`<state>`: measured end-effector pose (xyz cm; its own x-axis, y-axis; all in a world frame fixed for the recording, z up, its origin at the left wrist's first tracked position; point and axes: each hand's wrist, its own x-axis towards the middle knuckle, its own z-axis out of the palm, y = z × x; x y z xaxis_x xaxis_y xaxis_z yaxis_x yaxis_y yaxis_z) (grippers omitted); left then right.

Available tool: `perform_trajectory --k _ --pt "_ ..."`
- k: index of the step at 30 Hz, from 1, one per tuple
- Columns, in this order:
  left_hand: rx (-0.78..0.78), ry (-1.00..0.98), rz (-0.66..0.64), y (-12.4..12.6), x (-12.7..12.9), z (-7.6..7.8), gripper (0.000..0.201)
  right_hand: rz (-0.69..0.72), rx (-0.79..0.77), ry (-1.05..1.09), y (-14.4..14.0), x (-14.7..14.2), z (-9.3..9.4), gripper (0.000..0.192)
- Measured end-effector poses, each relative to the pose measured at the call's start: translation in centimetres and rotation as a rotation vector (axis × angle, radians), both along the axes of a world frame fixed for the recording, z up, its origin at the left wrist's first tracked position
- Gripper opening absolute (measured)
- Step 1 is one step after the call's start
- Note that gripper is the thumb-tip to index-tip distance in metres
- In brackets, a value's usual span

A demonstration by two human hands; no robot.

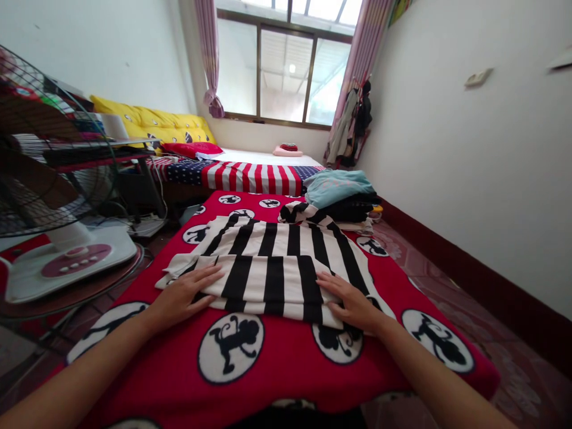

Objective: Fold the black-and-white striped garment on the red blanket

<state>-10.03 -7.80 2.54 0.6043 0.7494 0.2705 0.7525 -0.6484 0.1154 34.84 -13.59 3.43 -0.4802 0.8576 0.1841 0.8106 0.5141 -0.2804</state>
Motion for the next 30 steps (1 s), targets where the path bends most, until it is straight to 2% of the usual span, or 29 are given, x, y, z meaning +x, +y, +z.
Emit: perform_trajectory --k 2,4,8,10,13,15,17,19,25,28,30 --pt "-0.030 -0.014 0.029 0.3 -0.2 0.6 0.047 -0.033 0.035 0.070 0.1 1.3 -0.2 0.059" --pt "-0.051 0.004 0.107 1.0 0.3 2.0 0.043 -0.126 0.081 0.146 0.9 2.2 -0.2 0.053" --pt "0.021 -0.033 0.296 3.1 2.7 6.7 0.038 -0.386 0.189 0.393 4.0 3.1 1.8 0.034" --pt "0.061 -0.070 0.325 4.2 3.9 9.2 0.038 -0.474 0.213 0.476 5.6 3.3 3.2 0.029" --pt "0.097 -0.075 0.339 5.6 5.0 11.7 0.038 -0.518 0.200 0.495 7.0 3.6 4.8 0.026" --pt "0.111 -0.066 0.341 6.0 5.1 12.3 0.038 -0.507 0.183 0.487 7.1 3.6 5.2 0.026" --pt "0.115 -0.065 0.335 5.9 5.0 12.1 0.037 -0.490 0.168 0.472 6.8 3.6 5.2 0.026" --pt "0.106 -0.051 0.303 5.4 4.5 11.2 0.037 -0.482 0.153 0.455 6.1 3.7 4.9 0.027" --pt "-0.032 0.115 0.147 2.2 2.5 6.7 0.037 -0.451 0.086 0.399 3.1 4.1 2.8 0.029" --pt "-0.080 0.154 0.057 0.9 1.9 4.8 0.034 -0.464 0.161 0.292 1.4 3.7 1.6 0.033" --pt "-0.028 0.146 0.034 0.1 2.3 4.1 0.036 -0.495 0.260 0.220 0.6 3.1 1.0 0.035"
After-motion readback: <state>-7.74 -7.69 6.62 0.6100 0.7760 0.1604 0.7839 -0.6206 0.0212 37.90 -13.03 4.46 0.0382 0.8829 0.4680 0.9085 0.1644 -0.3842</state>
